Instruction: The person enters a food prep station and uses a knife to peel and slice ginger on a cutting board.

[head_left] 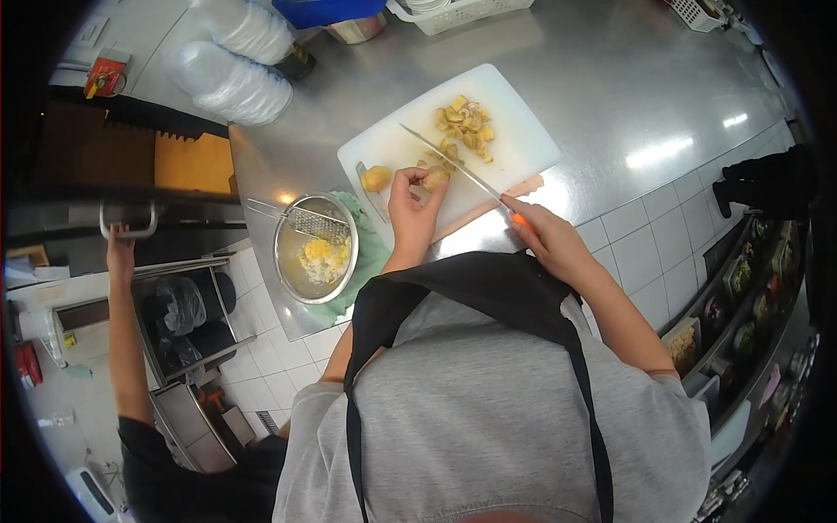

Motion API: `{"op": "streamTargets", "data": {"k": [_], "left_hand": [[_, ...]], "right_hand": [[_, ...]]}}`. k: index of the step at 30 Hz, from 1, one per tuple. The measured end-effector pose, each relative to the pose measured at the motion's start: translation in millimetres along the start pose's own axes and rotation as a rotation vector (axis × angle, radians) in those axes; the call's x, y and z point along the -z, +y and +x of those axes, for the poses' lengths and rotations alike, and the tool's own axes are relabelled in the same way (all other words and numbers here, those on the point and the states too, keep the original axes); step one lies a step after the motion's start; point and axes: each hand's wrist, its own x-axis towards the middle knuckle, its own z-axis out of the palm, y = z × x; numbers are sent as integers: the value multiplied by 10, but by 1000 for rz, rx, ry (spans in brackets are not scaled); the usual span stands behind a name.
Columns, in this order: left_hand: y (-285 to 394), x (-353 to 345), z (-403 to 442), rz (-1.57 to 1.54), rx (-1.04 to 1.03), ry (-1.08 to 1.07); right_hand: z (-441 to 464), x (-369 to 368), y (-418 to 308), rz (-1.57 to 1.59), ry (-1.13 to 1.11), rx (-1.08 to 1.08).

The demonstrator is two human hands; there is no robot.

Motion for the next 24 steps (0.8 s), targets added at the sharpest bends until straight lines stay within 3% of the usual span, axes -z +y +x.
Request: {"op": "streamTargets", "data": {"k": [2,6,11,24], "left_hand": [[-105,12,-22,215,-167,7],[-175,-2,-53,191,-271,35],[-139,-3,-71,201,-268,22],[-171,-17,-63,261,-335,-6]], "right_hand": [[1,-3,-24,-28,-60,-5],[-60,12,-65,13,-101,-21],[-135,224,-312,5,-254,-145],[-173,159,-423,-268,-167,-83]]}}
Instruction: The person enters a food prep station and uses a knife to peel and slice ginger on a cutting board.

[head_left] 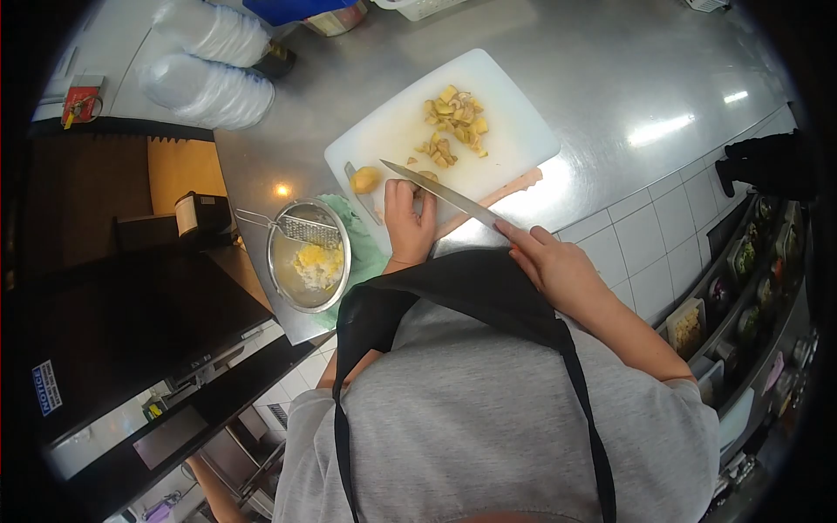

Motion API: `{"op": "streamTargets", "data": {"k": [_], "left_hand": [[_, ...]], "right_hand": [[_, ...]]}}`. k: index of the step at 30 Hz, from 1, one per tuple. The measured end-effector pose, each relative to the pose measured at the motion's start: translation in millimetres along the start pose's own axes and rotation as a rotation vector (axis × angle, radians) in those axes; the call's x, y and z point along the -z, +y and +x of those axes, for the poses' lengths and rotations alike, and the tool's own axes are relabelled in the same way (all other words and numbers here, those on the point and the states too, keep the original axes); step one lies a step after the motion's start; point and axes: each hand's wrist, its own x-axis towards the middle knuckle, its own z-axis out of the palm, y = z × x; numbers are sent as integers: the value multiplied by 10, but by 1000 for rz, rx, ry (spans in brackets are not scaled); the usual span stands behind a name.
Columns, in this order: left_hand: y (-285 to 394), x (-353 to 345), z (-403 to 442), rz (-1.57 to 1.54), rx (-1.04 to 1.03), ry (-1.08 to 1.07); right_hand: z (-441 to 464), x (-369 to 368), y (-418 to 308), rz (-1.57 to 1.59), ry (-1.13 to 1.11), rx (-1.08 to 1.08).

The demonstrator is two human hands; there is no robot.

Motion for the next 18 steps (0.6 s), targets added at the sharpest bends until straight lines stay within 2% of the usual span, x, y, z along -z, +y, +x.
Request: {"op": "streamTargets", "data": {"k": [9,12,14,18], "left_hand": [[-25,1,-9,-15,-9,-10],[-26,17,-13,-26,-9,-5],[-19,24,-5,-42,-4,-7],[8,22,-1,-39,-28,-23]], "right_hand": [[180,-17,-18,-41,17,23],[255,15,-5,6,1,43],[306,59,45,88,-89,14],[670,-178,185,164,-67,56]]}}
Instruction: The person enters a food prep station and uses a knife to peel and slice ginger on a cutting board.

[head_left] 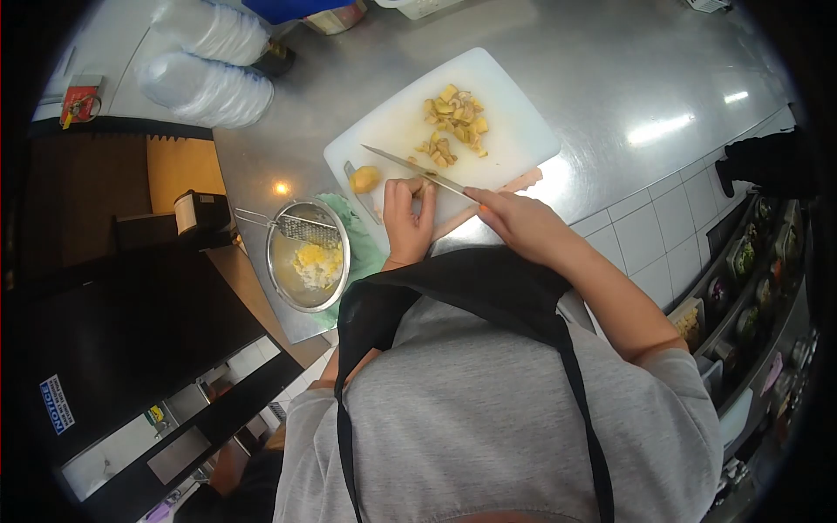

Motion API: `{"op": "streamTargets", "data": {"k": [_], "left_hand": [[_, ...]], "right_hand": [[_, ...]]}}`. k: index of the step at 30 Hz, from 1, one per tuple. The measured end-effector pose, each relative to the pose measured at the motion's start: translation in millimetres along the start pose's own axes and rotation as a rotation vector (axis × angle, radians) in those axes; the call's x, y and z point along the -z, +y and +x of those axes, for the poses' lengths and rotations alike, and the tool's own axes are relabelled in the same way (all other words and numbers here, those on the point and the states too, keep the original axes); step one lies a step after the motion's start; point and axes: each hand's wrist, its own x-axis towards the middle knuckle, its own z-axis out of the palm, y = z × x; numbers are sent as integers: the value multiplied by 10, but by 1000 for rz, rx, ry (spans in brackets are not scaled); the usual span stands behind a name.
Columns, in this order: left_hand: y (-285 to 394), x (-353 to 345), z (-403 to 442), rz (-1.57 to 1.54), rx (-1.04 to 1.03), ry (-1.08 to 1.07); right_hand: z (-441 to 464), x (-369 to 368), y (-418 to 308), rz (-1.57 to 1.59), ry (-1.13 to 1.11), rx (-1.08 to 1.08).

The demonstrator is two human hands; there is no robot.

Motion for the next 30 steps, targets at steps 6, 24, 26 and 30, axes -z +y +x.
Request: {"op": "streamTargets", "data": {"k": [6,24,26,30], "left_hand": [[-67,23,-15,3,-74,4],[10,-11,0,121,-37,42],[12,-16,11,116,-36,42],[8,7,4,86,-20,15]], "right_hand": [[153,67,82,272,-57,24],[-609,225,-29,146,-75,-130],[-605,206,-3,209,-43,-101],[-398,39,57,180,27,-52]]}}
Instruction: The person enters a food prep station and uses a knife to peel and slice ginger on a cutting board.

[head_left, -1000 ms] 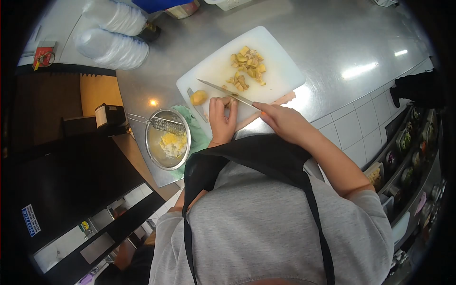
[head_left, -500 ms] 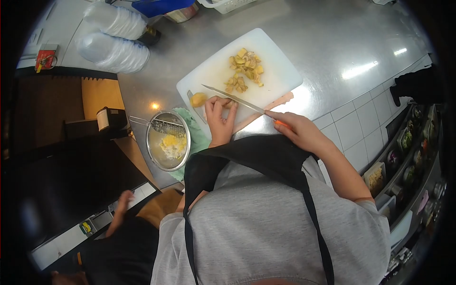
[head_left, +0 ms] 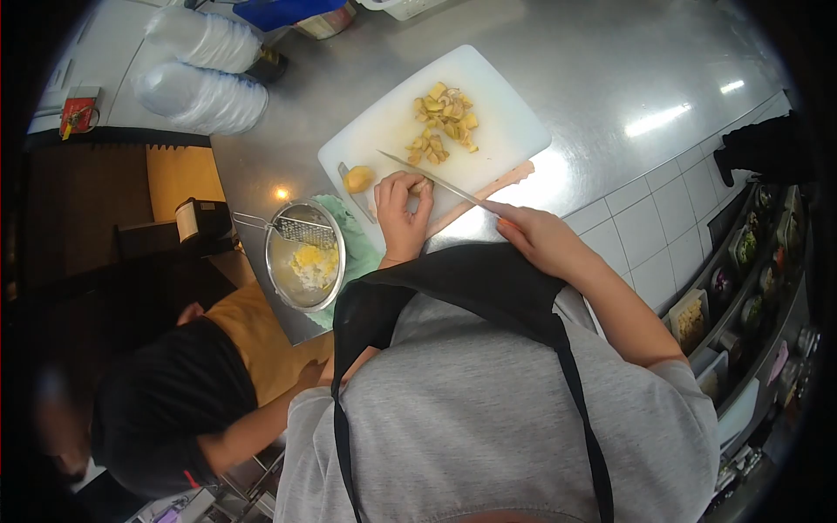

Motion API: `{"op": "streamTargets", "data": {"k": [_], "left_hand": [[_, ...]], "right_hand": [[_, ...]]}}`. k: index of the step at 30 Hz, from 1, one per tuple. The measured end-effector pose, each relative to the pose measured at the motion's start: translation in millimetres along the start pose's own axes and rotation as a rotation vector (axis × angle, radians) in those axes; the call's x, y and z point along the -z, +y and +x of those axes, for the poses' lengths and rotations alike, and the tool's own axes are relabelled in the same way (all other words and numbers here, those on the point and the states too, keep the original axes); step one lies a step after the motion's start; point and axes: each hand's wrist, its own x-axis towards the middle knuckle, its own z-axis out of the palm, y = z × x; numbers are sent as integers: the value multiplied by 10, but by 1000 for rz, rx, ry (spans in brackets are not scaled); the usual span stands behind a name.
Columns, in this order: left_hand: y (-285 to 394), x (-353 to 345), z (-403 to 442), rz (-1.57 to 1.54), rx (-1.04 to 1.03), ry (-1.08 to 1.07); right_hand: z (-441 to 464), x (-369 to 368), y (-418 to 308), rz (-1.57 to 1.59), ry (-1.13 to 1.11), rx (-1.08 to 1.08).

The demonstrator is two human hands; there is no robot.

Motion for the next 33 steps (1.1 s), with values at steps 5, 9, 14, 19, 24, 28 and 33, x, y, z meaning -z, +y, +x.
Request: {"op": "streamTargets", "data": {"k": [5,9,14,19,24,28,33], "left_hand": [[-12,29,-8,-139,23,-41],[-38,23,-41,-199,79,24],[58,102,21,-38,95,-54],[172,151,61,-875,743,47],[48,206,76,-1497,867,35],[1,196,96,-1628,930,106],[91,217,129,-1647,992,203]], "right_hand": [[257,-8,26,-2,-67,-15],[218,-3,85,61,-56,-19],[129,37,90,55,-5,17],[47,100,92,101,95,90],[-75,102,27,11,115,163],[-200,111,-64,-151,14,43],[-282,129,-41,-201,7,91]]}}
